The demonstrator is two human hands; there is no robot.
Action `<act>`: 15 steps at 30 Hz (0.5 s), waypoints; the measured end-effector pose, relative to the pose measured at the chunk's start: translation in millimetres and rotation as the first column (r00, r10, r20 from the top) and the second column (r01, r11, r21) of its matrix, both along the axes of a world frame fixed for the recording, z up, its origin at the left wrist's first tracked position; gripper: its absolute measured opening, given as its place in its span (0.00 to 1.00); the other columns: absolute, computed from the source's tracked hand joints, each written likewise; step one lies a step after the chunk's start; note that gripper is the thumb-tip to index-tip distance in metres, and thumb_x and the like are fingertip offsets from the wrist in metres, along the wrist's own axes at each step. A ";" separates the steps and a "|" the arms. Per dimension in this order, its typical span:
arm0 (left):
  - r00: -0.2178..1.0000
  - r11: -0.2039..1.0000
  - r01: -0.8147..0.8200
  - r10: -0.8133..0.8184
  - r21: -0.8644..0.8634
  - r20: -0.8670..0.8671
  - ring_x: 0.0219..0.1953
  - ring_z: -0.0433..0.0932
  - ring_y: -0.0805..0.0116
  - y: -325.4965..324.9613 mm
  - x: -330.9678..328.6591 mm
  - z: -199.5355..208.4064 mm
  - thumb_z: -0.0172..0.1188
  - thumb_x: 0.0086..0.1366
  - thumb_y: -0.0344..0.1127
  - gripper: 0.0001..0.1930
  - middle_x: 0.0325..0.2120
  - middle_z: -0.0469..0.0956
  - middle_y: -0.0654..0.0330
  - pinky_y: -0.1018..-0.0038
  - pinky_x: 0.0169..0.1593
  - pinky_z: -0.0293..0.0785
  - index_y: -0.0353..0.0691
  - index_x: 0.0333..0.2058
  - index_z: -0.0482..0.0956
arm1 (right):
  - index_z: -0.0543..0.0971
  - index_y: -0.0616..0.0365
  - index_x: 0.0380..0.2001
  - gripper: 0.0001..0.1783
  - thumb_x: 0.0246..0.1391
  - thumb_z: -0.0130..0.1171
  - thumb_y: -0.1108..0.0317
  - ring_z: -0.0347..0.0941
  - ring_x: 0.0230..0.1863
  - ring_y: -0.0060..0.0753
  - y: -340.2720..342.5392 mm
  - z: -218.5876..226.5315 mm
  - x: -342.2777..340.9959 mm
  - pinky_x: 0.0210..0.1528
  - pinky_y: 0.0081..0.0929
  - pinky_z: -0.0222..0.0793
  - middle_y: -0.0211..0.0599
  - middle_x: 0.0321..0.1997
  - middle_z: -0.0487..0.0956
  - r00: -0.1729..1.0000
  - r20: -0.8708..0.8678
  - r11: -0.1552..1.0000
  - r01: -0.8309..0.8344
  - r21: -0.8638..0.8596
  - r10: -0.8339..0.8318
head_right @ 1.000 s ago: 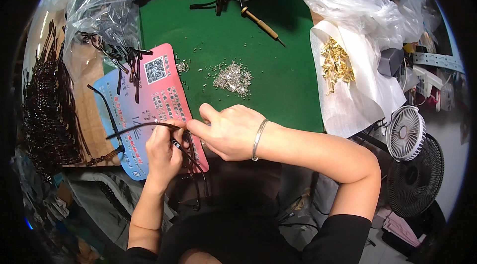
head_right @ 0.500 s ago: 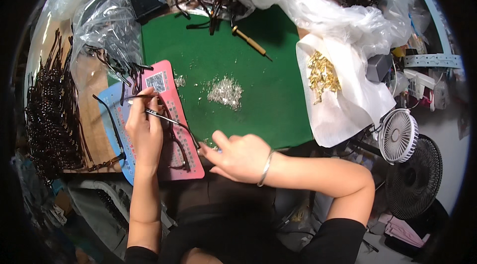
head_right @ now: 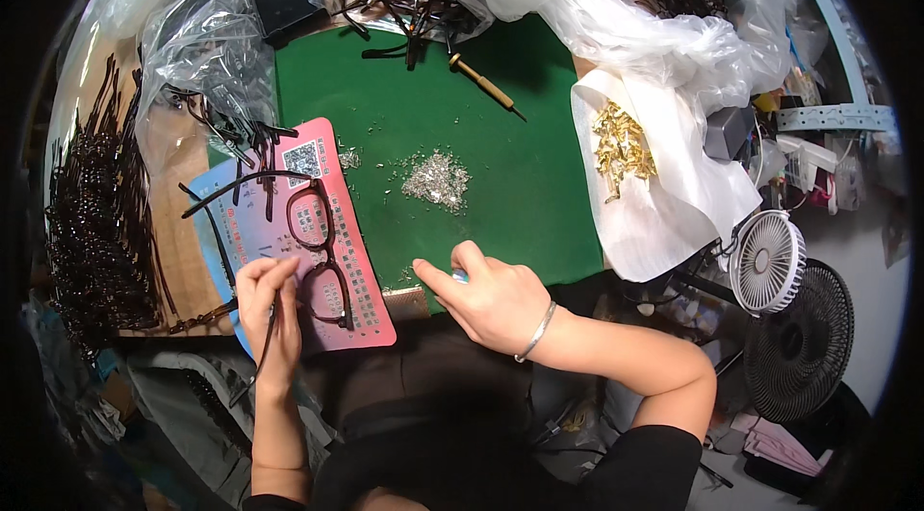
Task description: The person assembles eyeglasses by hand at a workbench. They repeatedly pick up black frames and small metal components, attach the parts to the frame, and place the finished glasses on a pink card. The process is repeated for multiple units.
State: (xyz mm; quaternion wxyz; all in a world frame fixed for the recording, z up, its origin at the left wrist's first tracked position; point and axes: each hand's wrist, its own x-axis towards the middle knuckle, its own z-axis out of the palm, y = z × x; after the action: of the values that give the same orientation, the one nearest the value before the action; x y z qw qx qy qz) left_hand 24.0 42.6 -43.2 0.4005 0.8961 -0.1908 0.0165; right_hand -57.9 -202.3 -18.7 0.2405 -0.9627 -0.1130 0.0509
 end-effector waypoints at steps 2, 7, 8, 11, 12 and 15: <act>0.997 0.994 0.080 -0.080 -0.068 0.001 0.33 0.73 0.63 6.2 0.7 0.9 0.58 0.55 0.19 0.10 0.33 0.74 0.54 0.73 0.38 0.69 0.33 0.38 0.78 | 0.74 0.49 0.45 0.21 0.43 0.59 0.69 0.71 0.21 0.30 -0.1 0.3 1.1 0.18 0.27 0.69 0.36 0.31 0.67 1.000 0.019 0.999 -0.015 -0.045 0.016; 0.916 0.911 0.400 -0.399 -0.103 0.039 0.36 0.77 0.60 14.8 -12.8 8.1 0.66 0.48 0.27 0.12 0.29 0.78 0.59 0.70 0.40 0.75 0.37 0.34 0.79 | 0.76 0.51 0.45 0.22 0.41 0.61 0.71 0.69 0.19 0.28 3.2 -3.1 0.1 0.18 0.24 0.67 0.34 0.28 0.67 0.997 0.034 0.989 -0.070 -0.131 0.075; 0.832 0.842 0.540 -0.537 0.021 0.141 0.37 0.78 0.60 13.3 -9.4 8.0 0.68 0.46 0.30 0.12 0.30 0.79 0.60 0.67 0.42 0.77 0.39 0.32 0.79 | 0.76 0.51 0.45 0.22 0.41 0.60 0.71 0.69 0.19 0.28 3.0 -4.9 -0.4 0.18 0.24 0.67 0.34 0.28 0.68 0.995 0.044 0.987 -0.077 -0.138 0.084; 0.753 0.787 0.615 -0.604 0.046 0.262 0.36 0.78 0.63 15.9 -13.3 -3.2 0.66 0.45 0.29 0.09 0.31 0.80 0.60 0.69 0.40 0.79 0.40 0.28 0.79 | 0.75 0.51 0.45 0.22 0.42 0.60 0.71 0.69 0.20 0.28 3.8 -5.4 -0.6 0.18 0.23 0.67 0.34 0.28 0.68 0.995 0.053 0.986 -0.070 -0.149 0.079; 0.766 0.800 0.599 -0.586 0.036 0.266 0.36 0.79 0.63 15.3 -13.6 -5.4 0.65 0.45 0.29 0.08 0.31 0.80 0.60 0.69 0.40 0.79 0.39 0.28 0.79 | 0.75 0.52 0.45 0.22 0.42 0.60 0.71 0.69 0.20 0.28 4.8 -4.9 -0.6 0.19 0.23 0.67 0.34 0.28 0.68 0.996 0.053 0.987 -0.060 -0.151 0.069; 0.807 0.840 0.542 -0.526 0.019 0.267 0.34 0.79 0.63 9.4 -16.0 -9.3 0.65 0.45 0.29 0.08 0.30 0.80 0.58 0.70 0.39 0.79 0.38 0.27 0.79 | 0.75 0.52 0.46 0.23 0.41 0.60 0.72 0.70 0.21 0.28 6.5 -3.4 -0.6 0.19 0.23 0.67 0.34 0.28 0.68 0.998 0.046 0.986 -0.023 -0.163 0.031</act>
State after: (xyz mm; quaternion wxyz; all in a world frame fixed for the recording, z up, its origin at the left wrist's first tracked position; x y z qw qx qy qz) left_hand 8.0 52.0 -52.5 0.3861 0.7839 -0.4855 0.0268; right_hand -58.4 -195.8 -22.1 0.1577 -0.9784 -0.1272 0.0397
